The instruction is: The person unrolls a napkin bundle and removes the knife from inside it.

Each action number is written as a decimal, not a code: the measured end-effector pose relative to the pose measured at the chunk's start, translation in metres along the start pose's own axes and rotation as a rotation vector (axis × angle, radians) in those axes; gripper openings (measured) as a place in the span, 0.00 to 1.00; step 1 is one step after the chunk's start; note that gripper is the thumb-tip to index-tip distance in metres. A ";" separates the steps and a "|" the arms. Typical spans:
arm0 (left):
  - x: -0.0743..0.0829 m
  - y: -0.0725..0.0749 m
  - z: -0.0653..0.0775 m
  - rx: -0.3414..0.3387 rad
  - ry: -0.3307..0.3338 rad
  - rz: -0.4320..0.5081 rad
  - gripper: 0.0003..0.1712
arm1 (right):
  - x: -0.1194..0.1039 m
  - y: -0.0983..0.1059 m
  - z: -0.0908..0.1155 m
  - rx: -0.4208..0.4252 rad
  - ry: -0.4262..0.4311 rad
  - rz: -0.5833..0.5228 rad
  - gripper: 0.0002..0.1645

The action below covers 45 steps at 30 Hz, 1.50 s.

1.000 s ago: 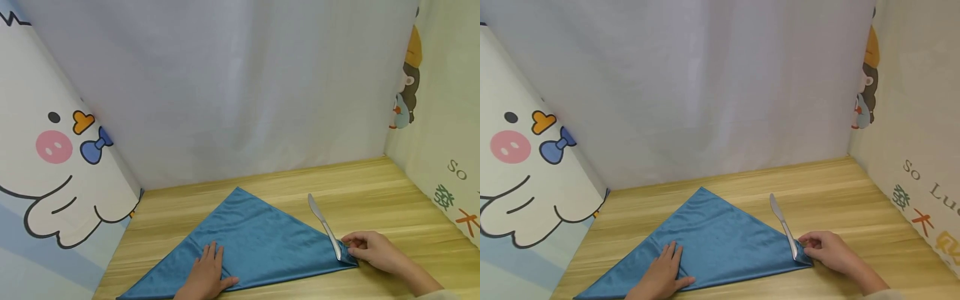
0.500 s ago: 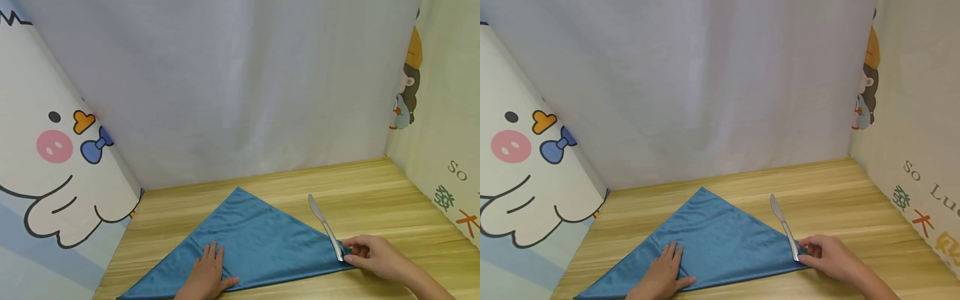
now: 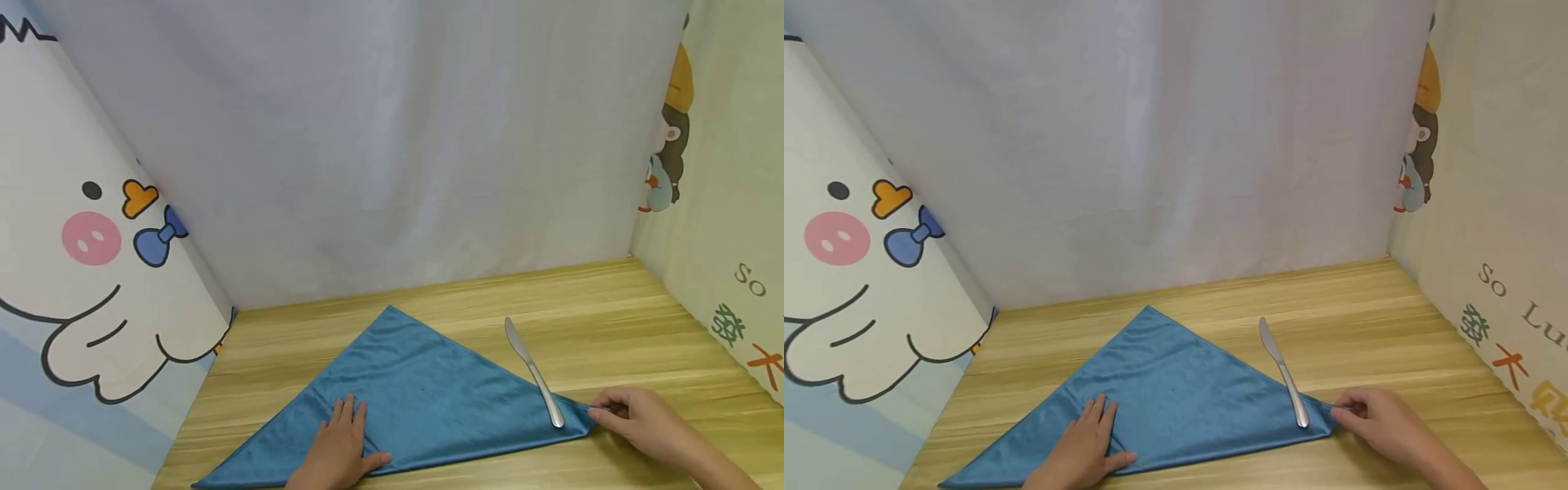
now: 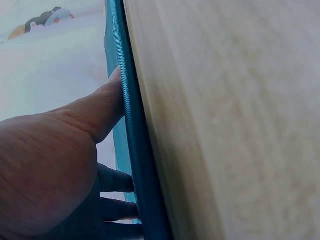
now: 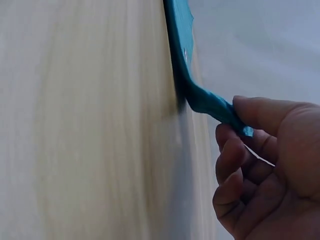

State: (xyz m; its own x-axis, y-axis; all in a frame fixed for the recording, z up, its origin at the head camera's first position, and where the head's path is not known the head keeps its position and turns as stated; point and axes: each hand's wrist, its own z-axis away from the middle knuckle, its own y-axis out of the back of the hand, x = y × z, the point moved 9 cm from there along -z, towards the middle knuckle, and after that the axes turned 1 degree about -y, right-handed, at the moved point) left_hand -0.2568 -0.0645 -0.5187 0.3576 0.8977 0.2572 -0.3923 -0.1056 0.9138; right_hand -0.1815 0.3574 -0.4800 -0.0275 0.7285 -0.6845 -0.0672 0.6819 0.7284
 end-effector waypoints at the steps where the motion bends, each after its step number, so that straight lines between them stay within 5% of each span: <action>1: 0.000 0.000 0.000 0.000 -0.002 0.000 0.60 | 0.003 0.001 0.001 -0.002 -0.011 -0.003 0.10; 19: -0.001 0.000 0.000 -0.006 0.003 -0.003 0.59 | 0.027 0.001 0.005 -0.051 -0.090 0.014 0.07; 33: -0.004 -0.003 0.003 -0.036 -0.030 0.023 0.69 | 0.033 -0.003 0.005 -0.084 -0.137 0.020 0.10; 41: 0.000 0.002 0.007 -0.015 -0.040 0.015 0.68 | 0.006 0.008 -0.004 0.051 -0.109 0.181 0.12; 45: -0.006 0.004 0.009 0.013 -0.034 0.019 0.67 | -0.019 0.006 -0.010 0.116 -0.047 0.157 0.14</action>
State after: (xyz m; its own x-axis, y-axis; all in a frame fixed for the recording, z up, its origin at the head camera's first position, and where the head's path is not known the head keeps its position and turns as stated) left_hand -0.2529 -0.0738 -0.5143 0.3790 0.8804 0.2853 -0.3884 -0.1285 0.9125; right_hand -0.1917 0.3469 -0.4631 0.0177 0.8267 -0.5623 0.0496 0.5610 0.8263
